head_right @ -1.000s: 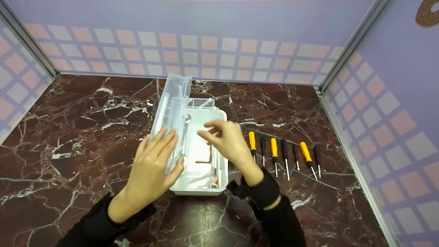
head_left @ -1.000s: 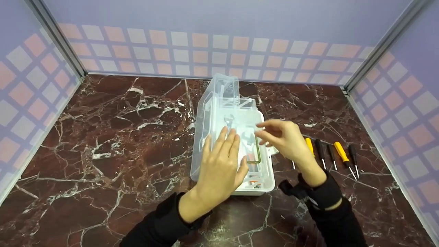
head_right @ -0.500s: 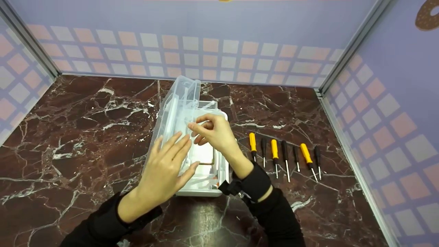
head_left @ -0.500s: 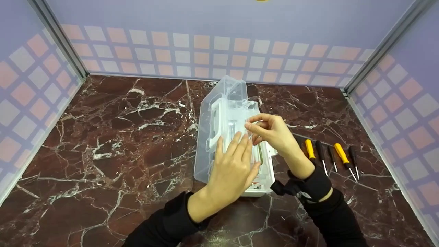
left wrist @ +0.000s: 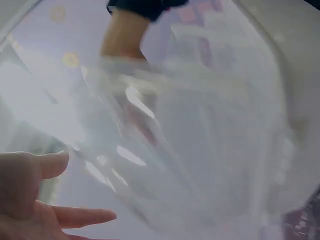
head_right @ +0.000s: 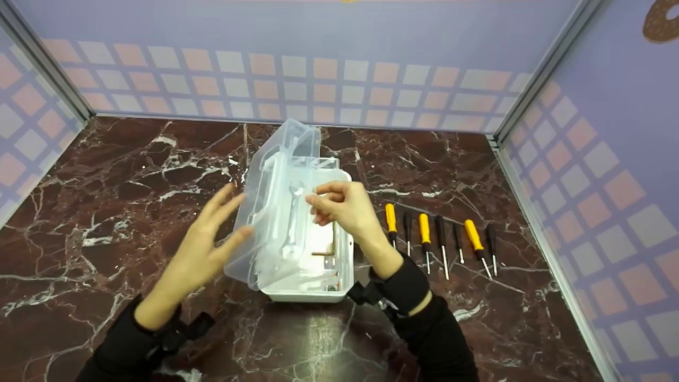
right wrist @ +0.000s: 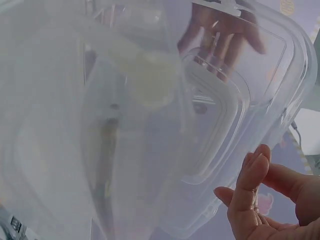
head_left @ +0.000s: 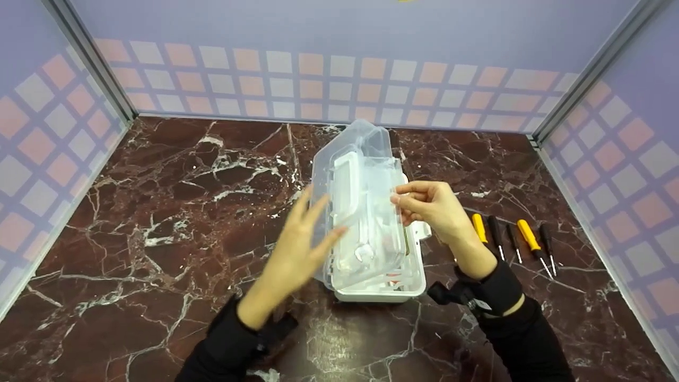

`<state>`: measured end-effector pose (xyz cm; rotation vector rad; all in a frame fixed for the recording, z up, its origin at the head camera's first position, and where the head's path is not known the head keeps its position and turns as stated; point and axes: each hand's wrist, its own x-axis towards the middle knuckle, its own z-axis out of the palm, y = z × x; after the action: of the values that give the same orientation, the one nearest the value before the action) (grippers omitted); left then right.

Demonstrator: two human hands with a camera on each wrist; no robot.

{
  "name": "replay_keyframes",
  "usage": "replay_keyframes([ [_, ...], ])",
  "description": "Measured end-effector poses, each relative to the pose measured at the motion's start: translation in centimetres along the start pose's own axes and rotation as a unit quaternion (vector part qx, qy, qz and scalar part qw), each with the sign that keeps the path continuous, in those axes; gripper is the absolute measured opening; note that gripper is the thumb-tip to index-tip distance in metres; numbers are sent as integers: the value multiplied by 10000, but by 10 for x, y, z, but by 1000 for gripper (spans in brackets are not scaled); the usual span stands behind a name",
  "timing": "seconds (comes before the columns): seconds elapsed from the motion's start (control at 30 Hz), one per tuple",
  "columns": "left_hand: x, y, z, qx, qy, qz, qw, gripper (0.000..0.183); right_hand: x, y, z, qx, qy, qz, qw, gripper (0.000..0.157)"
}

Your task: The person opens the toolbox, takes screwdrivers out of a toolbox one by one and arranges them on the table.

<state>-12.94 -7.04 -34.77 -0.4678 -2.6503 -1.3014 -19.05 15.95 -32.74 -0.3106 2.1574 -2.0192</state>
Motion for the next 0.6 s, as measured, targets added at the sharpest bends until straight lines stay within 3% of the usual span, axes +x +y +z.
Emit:
replay_keyframes([
  [0.1,6,-19,-1,-343,-357,-599,9970,69,-4,4,-6,-224,133,-79,9996,27],
  [0.23,12,-31,3,-842,-599,-670,9924,72,-8,12,-12,-450,317,-218,9982,27],
  [0.37,14,-28,10,-1209,-591,-849,9873,72,-14,20,-18,-696,542,-315,9956,25],
  [0.47,15,-22,16,-963,-500,-943,9896,70,-18,27,-23,-1036,657,-236,9922,23],
  [0.6,15,-17,25,-429,-226,-610,9970,67,-23,37,-27,-1654,696,-33,9838,22],
])
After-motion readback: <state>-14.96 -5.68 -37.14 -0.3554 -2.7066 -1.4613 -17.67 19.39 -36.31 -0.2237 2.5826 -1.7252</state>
